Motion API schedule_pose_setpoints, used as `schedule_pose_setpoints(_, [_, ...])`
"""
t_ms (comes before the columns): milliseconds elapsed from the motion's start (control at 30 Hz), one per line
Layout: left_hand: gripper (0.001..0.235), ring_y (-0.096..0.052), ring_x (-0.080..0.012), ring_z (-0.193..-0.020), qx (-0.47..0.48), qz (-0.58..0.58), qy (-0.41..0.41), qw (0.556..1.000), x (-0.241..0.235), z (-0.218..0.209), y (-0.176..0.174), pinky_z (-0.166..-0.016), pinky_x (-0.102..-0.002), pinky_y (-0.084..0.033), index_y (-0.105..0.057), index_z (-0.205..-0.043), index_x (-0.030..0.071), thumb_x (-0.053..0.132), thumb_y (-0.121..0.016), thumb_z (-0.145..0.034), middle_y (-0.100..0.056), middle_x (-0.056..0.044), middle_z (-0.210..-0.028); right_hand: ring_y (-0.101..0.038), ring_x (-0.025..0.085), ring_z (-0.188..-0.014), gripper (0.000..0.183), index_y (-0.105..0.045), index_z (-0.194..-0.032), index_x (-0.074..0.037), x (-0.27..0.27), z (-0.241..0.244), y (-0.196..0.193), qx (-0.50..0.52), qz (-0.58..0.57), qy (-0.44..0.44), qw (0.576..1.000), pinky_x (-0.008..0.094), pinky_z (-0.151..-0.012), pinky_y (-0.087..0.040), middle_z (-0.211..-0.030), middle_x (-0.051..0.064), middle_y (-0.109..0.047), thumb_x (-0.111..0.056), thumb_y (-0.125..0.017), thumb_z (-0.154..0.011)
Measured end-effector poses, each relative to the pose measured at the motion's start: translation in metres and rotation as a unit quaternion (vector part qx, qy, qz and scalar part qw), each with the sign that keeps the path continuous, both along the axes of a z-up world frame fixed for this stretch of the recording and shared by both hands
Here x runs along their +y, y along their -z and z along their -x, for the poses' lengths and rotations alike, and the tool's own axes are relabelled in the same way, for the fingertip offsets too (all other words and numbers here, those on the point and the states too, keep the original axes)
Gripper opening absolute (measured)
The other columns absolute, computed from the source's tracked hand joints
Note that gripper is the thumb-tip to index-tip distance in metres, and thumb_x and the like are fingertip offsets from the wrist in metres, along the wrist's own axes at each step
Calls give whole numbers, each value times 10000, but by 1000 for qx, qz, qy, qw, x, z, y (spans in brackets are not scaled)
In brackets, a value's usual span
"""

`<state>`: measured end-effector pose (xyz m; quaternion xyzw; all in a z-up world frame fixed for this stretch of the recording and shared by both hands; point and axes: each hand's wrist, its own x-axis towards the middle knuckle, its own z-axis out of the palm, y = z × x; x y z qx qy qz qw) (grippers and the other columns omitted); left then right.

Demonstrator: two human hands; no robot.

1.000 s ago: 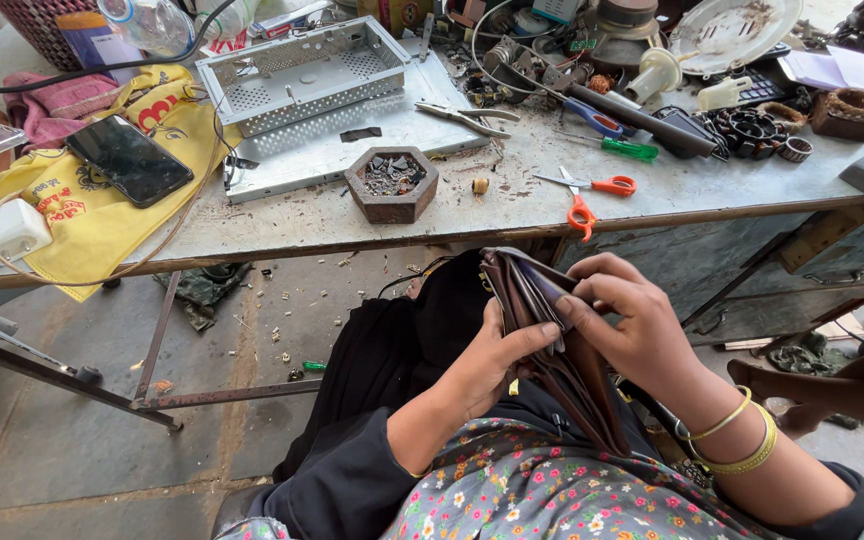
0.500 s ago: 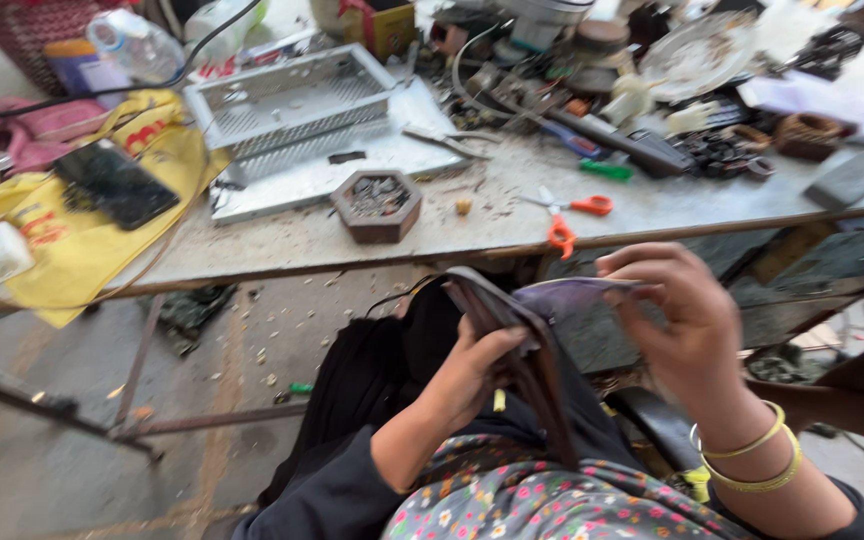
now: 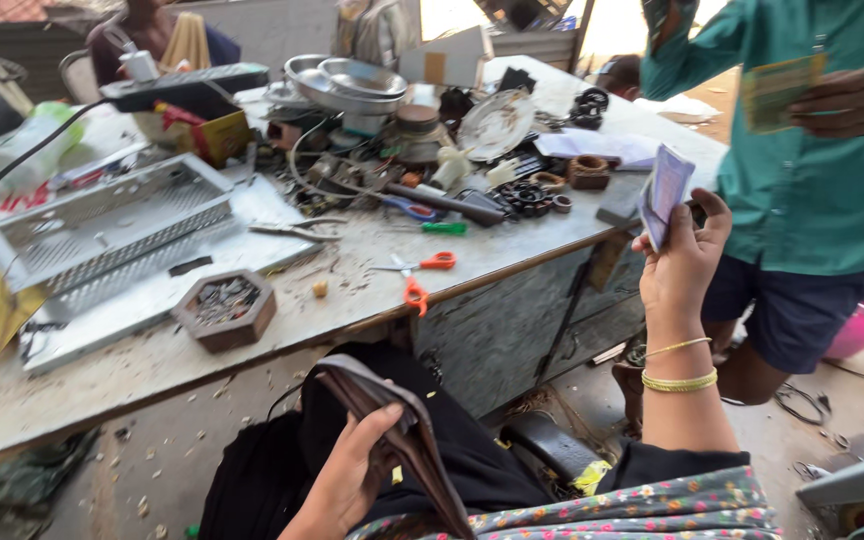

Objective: The person uses orange-handled scissors to trim wires and components on a small cylindrical electronic part. They then handle a wallet and currency notes before resuming work on the electronic part.

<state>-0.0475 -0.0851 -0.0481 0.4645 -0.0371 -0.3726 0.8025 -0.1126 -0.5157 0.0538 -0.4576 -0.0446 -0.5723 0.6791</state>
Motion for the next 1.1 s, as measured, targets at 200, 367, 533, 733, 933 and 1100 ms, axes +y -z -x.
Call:
schedule_pose_setpoints(200, [487,-670,-201,-962,12,-55,6,998,-1,2,-9,-792,-407,-558,-567,-1266,127,290,-685,-823,-673,-74,-1070,-628,219,-572,170,-550,-1146,-21,-62,12,21,-30,-115,24,993,364,-525,-542,-776,117,-627,12,-467,-1001])
schedule_pose_setpoints(367, [520,-661,-198,-971,2,-31,17,999,1,4,-12,-819,-431,-567,-562,-1270,110,302,-699,-807,-661,-71,-1069,-667,220,-696,75,-577,-1178,18,-77,14,27,-41,-117,41,991,365,-656,-606,-902,130,-670,-22,-585,-1115])
schedule_pose_setpoints(533, [514,-666,-201,-974,9,-66,12,998,0,3,-11,-826,-433,-565,-566,-1280,122,306,-684,-815,-663,-74,-1065,-736,230,-861,418,-368,-1383,-131,-74,17,28,-34,-58,84,994,372,-733,-634,-1128,147,-677,15,-633,-1094])
schedule_pose_setpoints(733, [523,-662,-202,-975,17,-48,13,999,1,4,-4,-836,-432,-567,-572,-1289,109,304,-698,-820,-661,-70,-1075,-745,269,-899,526,-295,-1456,-139,-71,19,19,-50,-144,46,987,399,-774,-664,-1240,188,-628,40,-586,-1057])
schedule_pose_setpoints(933, [541,-664,-189,-966,18,-46,15,999,0,3,-1,-811,-401,-553,-579,-1315,112,296,-703,-821,-675,-57,-1076,-752,240,-951,567,-395,-1455,-149,-75,26,21,-34,-109,29,993,369,-805,-659,-1260,150,-661,86,-621,-992])
schedule_pose_setpoints(1100, [560,-668,-189,-965,17,-39,20,999,1,4,-1,-811,-396,-547,-565,-1348,117,290,-691,-830,-685,-58,-1080,-759,245,-885,291,-577,-1299,38,-97,22,37,-29,-193,33,980,364,-763,-663,-1097,156,-743,40,-680,-1027])
